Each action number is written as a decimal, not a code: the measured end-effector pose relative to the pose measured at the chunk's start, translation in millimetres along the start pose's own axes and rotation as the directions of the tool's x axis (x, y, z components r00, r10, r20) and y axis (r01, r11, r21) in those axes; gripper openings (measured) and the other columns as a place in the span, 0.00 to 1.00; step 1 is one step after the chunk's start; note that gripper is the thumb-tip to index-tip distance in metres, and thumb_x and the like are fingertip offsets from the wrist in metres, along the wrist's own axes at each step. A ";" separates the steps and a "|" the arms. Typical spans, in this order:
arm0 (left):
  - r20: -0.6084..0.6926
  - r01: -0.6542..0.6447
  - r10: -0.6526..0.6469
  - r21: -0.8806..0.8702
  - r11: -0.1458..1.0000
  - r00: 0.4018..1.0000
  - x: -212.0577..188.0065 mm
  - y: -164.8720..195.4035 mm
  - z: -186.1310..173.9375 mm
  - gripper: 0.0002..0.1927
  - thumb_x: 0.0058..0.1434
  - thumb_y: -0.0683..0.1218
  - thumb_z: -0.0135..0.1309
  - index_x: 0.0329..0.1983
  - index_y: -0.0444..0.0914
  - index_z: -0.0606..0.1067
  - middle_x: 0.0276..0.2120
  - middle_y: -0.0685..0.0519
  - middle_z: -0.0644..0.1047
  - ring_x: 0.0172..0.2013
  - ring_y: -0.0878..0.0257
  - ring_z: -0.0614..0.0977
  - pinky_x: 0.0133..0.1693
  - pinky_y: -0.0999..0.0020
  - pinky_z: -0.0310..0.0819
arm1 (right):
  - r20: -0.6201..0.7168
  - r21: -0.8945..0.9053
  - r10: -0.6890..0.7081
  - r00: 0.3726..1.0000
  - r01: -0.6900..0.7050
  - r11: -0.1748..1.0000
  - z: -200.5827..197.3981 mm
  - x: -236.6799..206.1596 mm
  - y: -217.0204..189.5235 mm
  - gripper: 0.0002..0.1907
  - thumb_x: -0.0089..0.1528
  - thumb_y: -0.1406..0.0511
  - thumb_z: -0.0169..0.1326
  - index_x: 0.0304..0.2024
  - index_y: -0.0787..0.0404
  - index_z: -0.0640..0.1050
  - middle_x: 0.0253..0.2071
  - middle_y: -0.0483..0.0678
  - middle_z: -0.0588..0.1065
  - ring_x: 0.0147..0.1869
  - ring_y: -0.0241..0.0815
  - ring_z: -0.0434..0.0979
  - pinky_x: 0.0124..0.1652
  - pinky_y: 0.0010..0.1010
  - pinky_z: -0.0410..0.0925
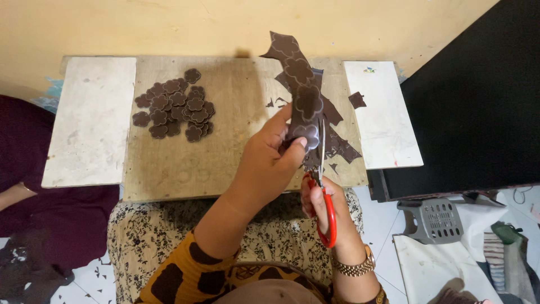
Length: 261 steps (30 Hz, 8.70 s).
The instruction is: The person uses red-handled scissors to cut flower-shaped pieces from a dark brown sheet with pre-drawn outlines. They hold the sheet with one hand and cut along the lines, placing finished pieces on a wooden board to the left.
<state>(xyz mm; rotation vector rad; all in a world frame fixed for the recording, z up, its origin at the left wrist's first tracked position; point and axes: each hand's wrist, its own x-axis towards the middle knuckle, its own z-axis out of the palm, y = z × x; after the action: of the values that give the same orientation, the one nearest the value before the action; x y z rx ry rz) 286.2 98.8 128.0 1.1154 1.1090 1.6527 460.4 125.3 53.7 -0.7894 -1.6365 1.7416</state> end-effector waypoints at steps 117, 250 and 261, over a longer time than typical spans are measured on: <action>-0.010 0.098 -0.110 -0.387 0.917 0.994 -1.2 -47.7 16.0 0.11 0.64 0.34 0.55 0.49 0.34 0.72 0.45 0.49 0.80 0.45 0.65 0.80 0.50 0.66 0.78 | 0.032 -0.079 -0.092 0.995 0.094 0.992 -8.0 -6.1 -23.1 0.39 0.64 0.34 0.43 0.44 0.63 0.72 0.28 0.42 0.66 0.30 0.33 0.65 0.31 0.24 0.60; -0.061 0.050 -0.073 -0.315 0.948 0.995 -0.4 -39.5 7.8 0.09 0.65 0.38 0.60 0.47 0.32 0.74 0.37 0.55 0.79 0.37 0.72 0.77 0.40 0.75 0.73 | -0.125 -0.173 -0.069 0.990 0.047 0.984 -16.9 -3.5 17.9 0.31 0.63 0.38 0.50 0.29 0.58 0.71 0.22 0.35 0.63 0.25 0.28 0.59 0.25 0.22 0.54; -0.172 0.057 -0.061 -0.030 0.998 0.983 -5.6 -32.5 11.7 0.08 0.69 0.44 0.56 0.37 0.34 0.76 0.27 0.61 0.75 0.27 0.77 0.70 0.29 0.79 0.64 | 0.015 -0.197 -0.130 0.991 0.131 0.972 -8.4 -1.7 -7.1 0.35 0.65 0.35 0.44 0.34 0.60 0.70 0.27 0.41 0.66 0.30 0.32 0.65 0.30 0.24 0.61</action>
<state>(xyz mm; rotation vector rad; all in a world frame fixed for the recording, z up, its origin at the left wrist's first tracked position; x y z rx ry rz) 303.9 104.5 98.3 0.9274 1.2156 1.7370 468.3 129.7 60.3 -0.7511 -1.8408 1.5059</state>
